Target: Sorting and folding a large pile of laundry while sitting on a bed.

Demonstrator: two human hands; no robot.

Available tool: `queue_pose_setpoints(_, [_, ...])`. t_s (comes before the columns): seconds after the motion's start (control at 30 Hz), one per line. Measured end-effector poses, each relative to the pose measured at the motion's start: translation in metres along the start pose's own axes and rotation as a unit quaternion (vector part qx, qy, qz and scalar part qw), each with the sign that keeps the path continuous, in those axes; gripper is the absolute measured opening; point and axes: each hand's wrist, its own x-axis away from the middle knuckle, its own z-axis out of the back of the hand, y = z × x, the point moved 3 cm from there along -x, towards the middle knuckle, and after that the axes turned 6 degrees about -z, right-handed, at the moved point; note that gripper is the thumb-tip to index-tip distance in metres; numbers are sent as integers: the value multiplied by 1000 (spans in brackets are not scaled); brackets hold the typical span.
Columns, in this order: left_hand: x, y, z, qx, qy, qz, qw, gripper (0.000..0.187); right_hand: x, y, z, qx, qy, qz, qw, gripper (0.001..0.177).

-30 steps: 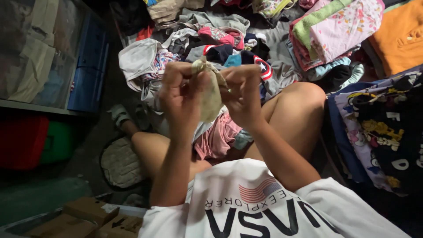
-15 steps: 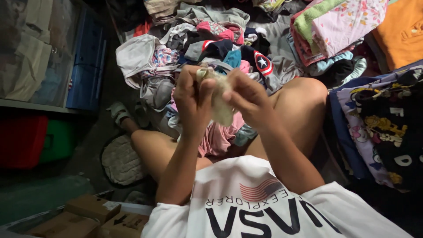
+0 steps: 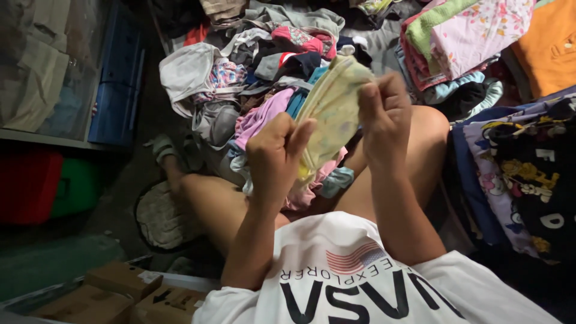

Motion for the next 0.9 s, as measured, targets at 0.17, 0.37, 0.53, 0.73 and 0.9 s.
queue_pose_setpoints(0.17, [5,-5,-4,-35,59,-13,998,40,8,-15,-4,-16,-41,-5,999,25])
queue_pose_setpoints(0.37, [11,-8,-9,-35,79,-36,996,30,23,-14,-26,-176,-194,-117,958,42])
queue_pose_setpoints(0.53, [19,-15,-12,-8,95,-6,995,30,28,16,-1,-69,-187,-150,968,41])
queue_pose_setpoints(0.73, [27,-23,-11,190,72,22,979,34,19,15,-10,-159,-185,-214,946,32])
queue_pose_setpoints(0.9, [34,-51,-10,130,47,32,990,46,11,65,38,-210,-182,-286,917,22])
